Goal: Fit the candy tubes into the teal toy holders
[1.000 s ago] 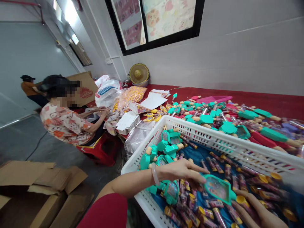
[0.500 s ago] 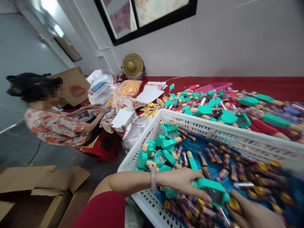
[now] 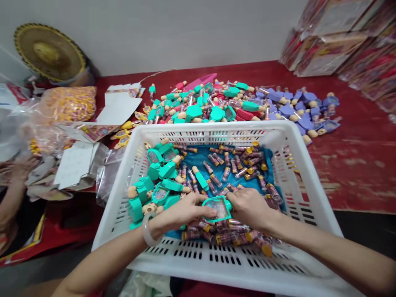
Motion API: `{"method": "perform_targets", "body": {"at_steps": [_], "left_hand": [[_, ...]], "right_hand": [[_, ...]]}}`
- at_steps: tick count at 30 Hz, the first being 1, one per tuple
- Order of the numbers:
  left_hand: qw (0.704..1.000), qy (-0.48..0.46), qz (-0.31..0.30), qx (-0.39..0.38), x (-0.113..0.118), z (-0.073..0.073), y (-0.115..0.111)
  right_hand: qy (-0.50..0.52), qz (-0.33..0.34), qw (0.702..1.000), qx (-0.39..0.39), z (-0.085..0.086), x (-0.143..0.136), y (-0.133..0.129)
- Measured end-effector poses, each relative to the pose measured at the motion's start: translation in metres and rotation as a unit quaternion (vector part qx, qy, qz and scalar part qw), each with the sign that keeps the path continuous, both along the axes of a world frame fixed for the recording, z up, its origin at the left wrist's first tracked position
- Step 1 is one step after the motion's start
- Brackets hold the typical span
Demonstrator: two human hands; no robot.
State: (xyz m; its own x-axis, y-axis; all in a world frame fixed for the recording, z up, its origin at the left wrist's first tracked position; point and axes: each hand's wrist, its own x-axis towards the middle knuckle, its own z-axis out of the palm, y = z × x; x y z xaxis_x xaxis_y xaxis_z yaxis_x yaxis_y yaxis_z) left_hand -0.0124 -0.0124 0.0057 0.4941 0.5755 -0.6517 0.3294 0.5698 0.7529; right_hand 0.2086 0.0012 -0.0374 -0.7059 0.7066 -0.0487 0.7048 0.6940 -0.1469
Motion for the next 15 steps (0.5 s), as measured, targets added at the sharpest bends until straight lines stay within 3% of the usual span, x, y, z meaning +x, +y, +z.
{"method": "perform_targets", "body": {"at_steps": [2, 5, 9, 15], "left_hand": [[0.994, -0.040, 0.008, -0.099, 0.000, -0.002, 0.001], [0.984, -0.074, 0.016, -0.163, -0.001, -0.003, 0.000], [0.985, -0.084, 0.007, -0.152, 0.000, 0.001, -0.004], [0.995, -0.058, 0.006, -0.075, 0.001, 0.010, -0.014]], "right_hand": [[0.008, 0.022, 1.000, 0.012, 0.003, 0.001, -0.001], [0.024, 0.046, 0.998, 0.033, 0.009, 0.002, -0.005], [0.040, 0.027, 0.997, 0.059, 0.015, 0.002, -0.015], [0.033, -0.003, 0.998, 0.062, 0.019, 0.003, -0.024]]}}
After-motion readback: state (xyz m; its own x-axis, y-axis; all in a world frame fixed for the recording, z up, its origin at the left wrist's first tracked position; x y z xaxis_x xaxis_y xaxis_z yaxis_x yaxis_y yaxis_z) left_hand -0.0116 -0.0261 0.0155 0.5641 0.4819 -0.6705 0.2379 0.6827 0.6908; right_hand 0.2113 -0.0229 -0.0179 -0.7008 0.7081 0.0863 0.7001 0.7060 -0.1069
